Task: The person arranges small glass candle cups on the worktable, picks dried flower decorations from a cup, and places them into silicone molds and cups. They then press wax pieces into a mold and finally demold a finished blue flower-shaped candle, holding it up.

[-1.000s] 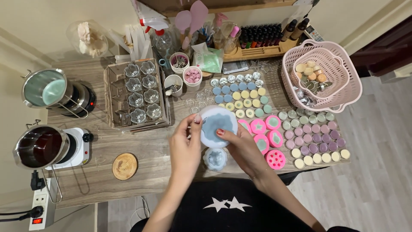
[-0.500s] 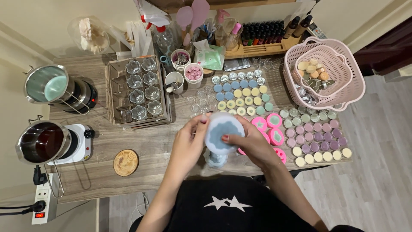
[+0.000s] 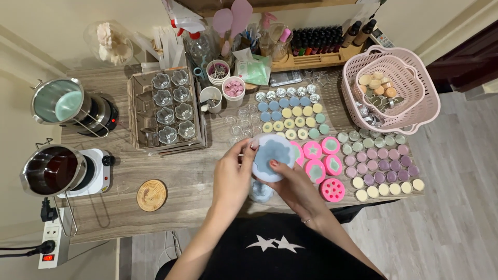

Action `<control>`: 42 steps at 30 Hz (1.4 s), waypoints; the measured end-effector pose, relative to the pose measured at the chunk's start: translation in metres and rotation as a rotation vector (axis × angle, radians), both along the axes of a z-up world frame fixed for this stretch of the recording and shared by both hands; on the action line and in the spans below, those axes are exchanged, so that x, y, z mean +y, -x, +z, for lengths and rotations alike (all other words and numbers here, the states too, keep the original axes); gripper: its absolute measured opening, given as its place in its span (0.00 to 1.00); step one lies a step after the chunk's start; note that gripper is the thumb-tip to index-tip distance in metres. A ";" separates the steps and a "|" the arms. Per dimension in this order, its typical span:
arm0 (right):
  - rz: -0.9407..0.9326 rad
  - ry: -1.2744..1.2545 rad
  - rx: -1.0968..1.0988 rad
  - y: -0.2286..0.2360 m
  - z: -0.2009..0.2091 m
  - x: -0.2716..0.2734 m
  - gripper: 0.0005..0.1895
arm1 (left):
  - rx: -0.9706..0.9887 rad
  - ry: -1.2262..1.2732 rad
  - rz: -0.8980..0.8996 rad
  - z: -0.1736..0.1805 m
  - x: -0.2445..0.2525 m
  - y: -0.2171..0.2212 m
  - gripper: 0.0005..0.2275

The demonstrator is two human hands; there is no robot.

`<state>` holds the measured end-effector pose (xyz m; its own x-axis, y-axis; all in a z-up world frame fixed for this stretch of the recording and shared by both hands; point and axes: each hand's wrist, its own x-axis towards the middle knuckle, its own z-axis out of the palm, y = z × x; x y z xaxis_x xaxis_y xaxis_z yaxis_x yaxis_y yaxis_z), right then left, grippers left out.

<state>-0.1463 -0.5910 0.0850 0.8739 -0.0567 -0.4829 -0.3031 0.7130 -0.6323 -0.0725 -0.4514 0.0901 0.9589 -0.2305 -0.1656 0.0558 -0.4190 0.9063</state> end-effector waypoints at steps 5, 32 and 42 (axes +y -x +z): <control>0.002 0.022 -0.047 0.000 -0.008 -0.001 0.24 | -0.131 -0.041 -0.030 0.003 0.001 0.003 0.19; 0.211 0.362 -0.067 -0.006 -0.009 -0.034 0.36 | 0.213 0.252 -0.205 0.009 0.012 -0.013 0.19; -0.066 0.151 -0.025 -0.003 -0.012 -0.007 0.27 | 0.031 0.181 0.067 0.013 0.003 0.005 0.19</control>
<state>-0.1435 -0.5984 0.0733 0.8777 -0.1842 -0.4425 -0.2418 0.6270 -0.7406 -0.0780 -0.4480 0.1034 0.9681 -0.1951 -0.1573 0.1075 -0.2433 0.9640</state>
